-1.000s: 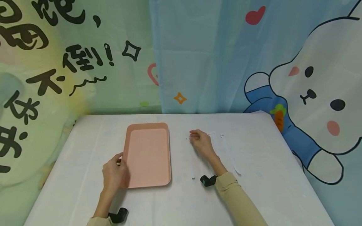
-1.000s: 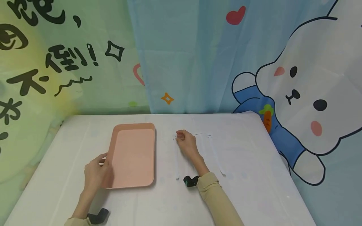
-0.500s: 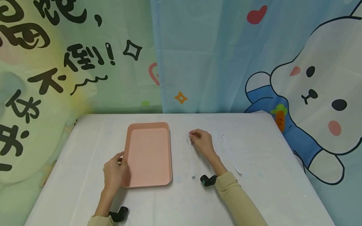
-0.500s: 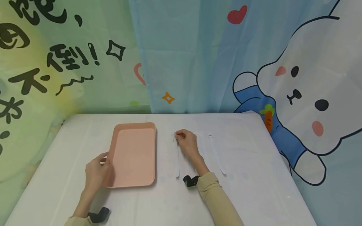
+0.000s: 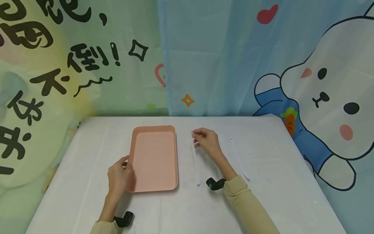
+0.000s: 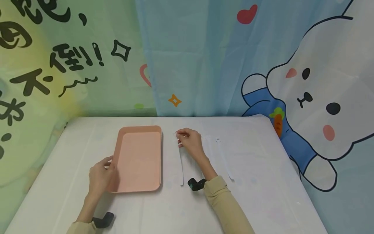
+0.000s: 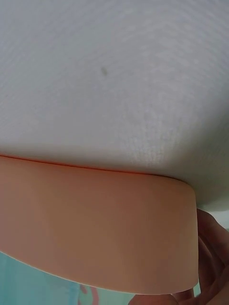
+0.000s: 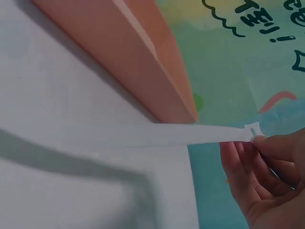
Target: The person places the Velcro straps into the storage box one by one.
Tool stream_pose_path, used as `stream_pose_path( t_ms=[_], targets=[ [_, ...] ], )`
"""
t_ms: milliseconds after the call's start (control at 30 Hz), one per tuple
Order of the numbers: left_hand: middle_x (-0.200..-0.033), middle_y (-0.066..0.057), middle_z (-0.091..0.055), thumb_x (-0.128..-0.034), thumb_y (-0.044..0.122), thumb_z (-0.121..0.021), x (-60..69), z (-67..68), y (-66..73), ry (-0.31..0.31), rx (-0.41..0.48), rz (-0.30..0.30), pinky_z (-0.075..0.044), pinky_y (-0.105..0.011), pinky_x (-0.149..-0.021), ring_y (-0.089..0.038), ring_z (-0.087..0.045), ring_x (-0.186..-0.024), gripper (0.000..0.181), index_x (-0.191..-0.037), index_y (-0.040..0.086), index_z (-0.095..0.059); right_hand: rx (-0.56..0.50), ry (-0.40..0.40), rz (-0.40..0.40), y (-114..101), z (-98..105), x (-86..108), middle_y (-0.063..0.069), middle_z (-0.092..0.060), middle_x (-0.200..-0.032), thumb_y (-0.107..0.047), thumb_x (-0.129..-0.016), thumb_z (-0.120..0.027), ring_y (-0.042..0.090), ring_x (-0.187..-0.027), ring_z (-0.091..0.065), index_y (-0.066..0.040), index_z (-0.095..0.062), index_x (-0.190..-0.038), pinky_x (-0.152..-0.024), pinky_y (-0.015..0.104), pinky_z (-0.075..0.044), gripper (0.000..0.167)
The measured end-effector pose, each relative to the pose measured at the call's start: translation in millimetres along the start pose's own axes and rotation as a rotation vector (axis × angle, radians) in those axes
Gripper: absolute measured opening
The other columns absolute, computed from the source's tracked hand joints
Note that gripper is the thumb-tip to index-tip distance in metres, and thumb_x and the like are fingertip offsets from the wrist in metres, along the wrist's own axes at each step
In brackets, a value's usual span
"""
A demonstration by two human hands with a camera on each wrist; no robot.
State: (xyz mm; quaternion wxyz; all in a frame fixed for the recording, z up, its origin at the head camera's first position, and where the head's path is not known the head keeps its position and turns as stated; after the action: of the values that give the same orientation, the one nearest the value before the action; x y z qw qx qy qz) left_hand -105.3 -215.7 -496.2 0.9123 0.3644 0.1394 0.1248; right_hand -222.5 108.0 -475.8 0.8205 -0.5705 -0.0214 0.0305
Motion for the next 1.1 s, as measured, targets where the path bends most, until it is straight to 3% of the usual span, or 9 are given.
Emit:
stream_pose_path(
  t_ms=[433,600,967,1100],
  targets=[
    [-0.090,-0.028,-0.075,-0.0888,-0.005,-0.058,-2.4,0.9,0.0,-0.008,0.006,-0.001,-0.055,-0.043,-0.059,-0.039,-0.074,-0.075,0.033,-0.119,-0.008,-0.072,-0.092,-0.049,0.006,-30.9,-15.9,0.0,0.022,-0.071,-0.101,-0.013,-0.098,-0.068,0.022,-0.074,-0.070,0.001,-0.073,-0.115,-0.064,0.034,-0.061,0.022],
    [-0.089,-0.028,-0.075,-0.0879,-0.005,-0.059,-2.6,2.0,0.2,-0.003,0.008,-0.005,-0.054,-0.041,-0.059,-0.039,-0.074,-0.074,0.033,-0.118,-0.008,-0.072,-0.139,-0.085,-0.001,-37.9,-32.6,-1.9,0.020,-0.072,-0.099,-0.012,-0.098,-0.068,0.021,-0.073,-0.071,0.003,-0.072,-0.116,-0.063,0.036,-0.061,0.023],
    [-0.089,-0.029,-0.075,-0.0880,-0.004,-0.059,-2.5,1.4,-2.1,-0.011,0.015,0.010,-0.051,-0.036,-0.055,-0.038,-0.073,-0.072,0.032,-0.116,-0.010,-0.072,-0.268,-0.147,-0.058,-44.7,-74.7,-5.8,0.020,-0.073,-0.097,-0.008,-0.098,-0.067,0.033,-0.074,-0.074,0.005,-0.070,-0.114,-0.065,0.043,-0.061,0.021],
    [-0.089,-0.028,-0.075,-0.0876,-0.004,-0.058,-3.0,-1.4,-3.9,-0.014,0.030,0.020,-0.052,-0.035,-0.056,-0.038,-0.074,-0.074,0.032,-0.116,-0.009,-0.073,-0.297,-0.155,-0.085,-44.0,-89.0,-7.0,0.021,-0.074,-0.096,-0.007,-0.097,-0.067,0.041,-0.077,-0.074,0.006,-0.070,-0.113,-0.071,0.051,-0.061,0.021]
  ],
)
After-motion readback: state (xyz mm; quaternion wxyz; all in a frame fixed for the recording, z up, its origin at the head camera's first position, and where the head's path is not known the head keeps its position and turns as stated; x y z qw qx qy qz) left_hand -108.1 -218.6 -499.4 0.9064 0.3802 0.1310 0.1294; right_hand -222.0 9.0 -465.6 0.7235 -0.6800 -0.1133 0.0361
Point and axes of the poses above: each hand's wrist, its own x-axis away from the middle knuckle, its own z-axis out of the back of the hand, y = z × x, the point moved 3 cm from there along -x, towards the middle knuckle
